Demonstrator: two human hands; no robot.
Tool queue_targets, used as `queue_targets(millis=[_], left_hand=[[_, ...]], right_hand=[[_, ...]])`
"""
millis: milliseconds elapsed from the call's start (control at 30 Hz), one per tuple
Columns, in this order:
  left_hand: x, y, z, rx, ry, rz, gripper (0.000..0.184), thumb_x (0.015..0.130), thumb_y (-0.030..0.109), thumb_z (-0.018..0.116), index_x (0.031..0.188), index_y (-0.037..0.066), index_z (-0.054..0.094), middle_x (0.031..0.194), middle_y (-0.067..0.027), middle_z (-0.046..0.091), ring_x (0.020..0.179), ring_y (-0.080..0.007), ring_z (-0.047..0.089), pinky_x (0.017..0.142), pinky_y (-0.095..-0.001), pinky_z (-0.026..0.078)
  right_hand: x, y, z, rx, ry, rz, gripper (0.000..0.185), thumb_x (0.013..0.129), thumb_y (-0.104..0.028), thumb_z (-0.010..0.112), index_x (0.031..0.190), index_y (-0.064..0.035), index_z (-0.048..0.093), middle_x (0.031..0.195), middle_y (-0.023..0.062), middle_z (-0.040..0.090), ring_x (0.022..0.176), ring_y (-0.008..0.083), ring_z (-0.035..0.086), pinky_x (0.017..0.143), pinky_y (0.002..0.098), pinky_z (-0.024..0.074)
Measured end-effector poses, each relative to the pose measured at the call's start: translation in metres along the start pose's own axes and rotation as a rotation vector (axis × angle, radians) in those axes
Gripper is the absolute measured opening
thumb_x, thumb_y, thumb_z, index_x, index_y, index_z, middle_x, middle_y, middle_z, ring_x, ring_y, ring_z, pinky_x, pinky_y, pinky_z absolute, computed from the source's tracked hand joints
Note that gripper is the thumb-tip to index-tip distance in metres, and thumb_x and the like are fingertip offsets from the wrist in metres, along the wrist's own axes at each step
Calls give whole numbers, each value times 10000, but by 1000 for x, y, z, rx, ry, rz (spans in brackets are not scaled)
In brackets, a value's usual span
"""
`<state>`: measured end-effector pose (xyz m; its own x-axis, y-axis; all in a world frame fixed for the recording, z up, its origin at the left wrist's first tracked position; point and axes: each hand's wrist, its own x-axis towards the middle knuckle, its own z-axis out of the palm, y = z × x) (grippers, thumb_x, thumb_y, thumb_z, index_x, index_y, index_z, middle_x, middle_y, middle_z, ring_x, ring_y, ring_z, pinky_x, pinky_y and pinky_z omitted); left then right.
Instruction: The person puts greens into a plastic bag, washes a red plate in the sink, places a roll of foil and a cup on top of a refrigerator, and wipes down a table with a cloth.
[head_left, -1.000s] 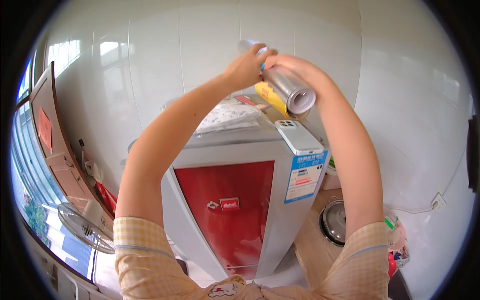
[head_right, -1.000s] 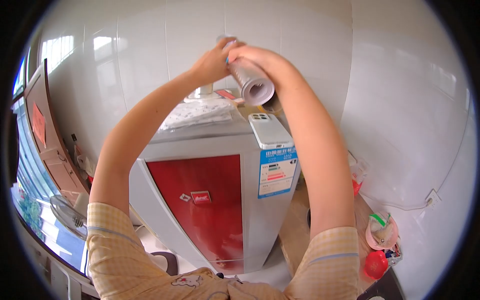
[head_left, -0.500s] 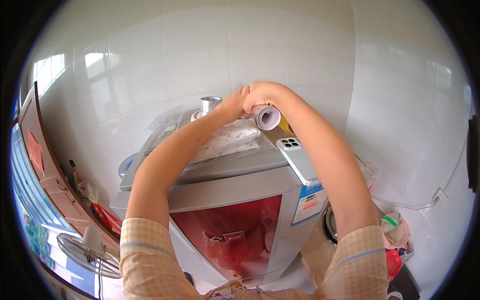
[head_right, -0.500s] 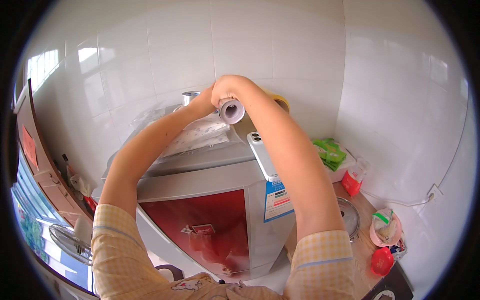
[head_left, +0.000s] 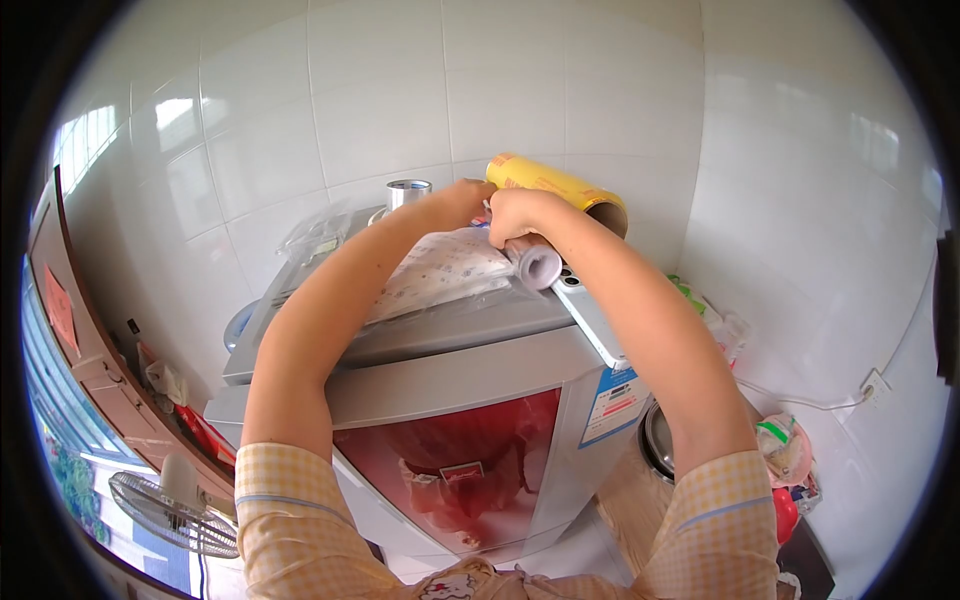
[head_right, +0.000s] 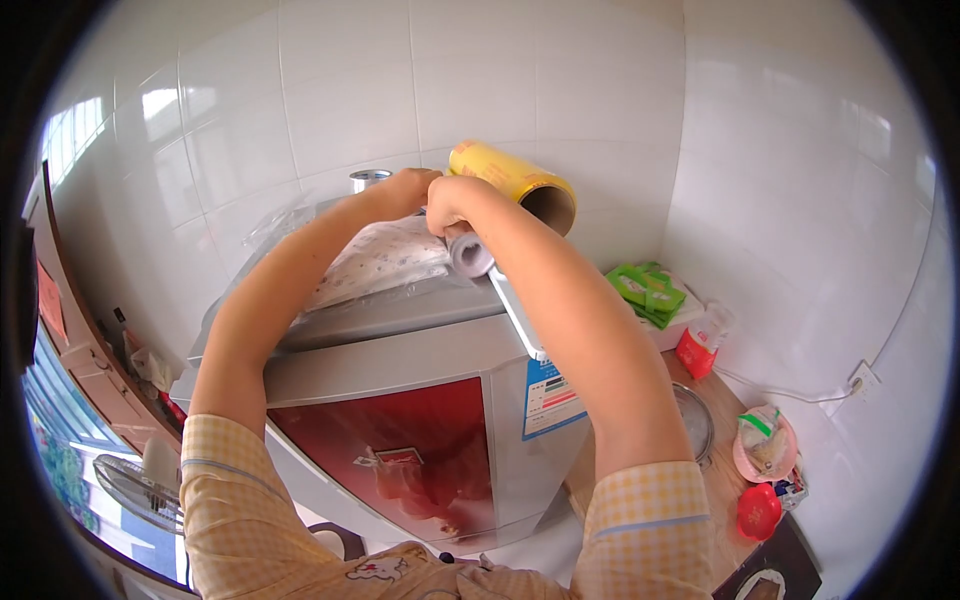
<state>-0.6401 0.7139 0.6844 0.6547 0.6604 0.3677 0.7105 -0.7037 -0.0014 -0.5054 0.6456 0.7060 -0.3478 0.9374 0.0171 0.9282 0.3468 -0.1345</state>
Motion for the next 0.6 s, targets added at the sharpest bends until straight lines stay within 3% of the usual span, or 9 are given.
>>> queue_targets(millis=[100,167,333,467,533,600], left_hand=[[-2,-6,-20,69,15,161,156,754,48,490,872,66,589,890,-122,588,860,-292,541,735,-368,430],[-8,-3,-34,118,48,138,152,756,40,481,863,65,587,888,-112,589,848,-287,542,727,-366,433],[-19,36,-75,209,105,159,156,764,40,460,852,78,583,882,-83,591,820,-268,546,702,-367,438],[-25,96,-100,285,158,219,141,777,81,449,840,87,575,856,-74,593,813,-263,546,677,-367,438],[-25,130,-101,320,153,201,140,778,91,446,838,88,573,845,-74,593,809,-262,546,672,-365,438],[-23,163,-90,437,320,198,140,775,102,449,832,73,573,818,-89,592,802,-266,545,669,-361,435]], right_hand=[[-1,1,-3,-51,70,-54,197,580,-159,562,656,22,590,614,108,587,557,220,562,547,326,447],[-17,0,-11,27,162,-55,218,616,-200,546,639,14,577,593,91,579,540,207,557,543,317,439],[-46,13,-14,71,152,-105,258,652,-267,556,601,-15,542,584,73,556,577,155,536,554,290,413],[-98,19,-12,159,207,-196,248,687,-271,547,684,-28,600,680,74,578,626,141,495,607,286,394],[-112,28,-9,185,320,-206,265,664,-271,552,727,-18,603,696,101,582,658,199,536,629,309,422],[-121,44,3,240,358,-220,256,685,-265,535,789,-44,613,700,108,587,641,184,532,634,300,423]])
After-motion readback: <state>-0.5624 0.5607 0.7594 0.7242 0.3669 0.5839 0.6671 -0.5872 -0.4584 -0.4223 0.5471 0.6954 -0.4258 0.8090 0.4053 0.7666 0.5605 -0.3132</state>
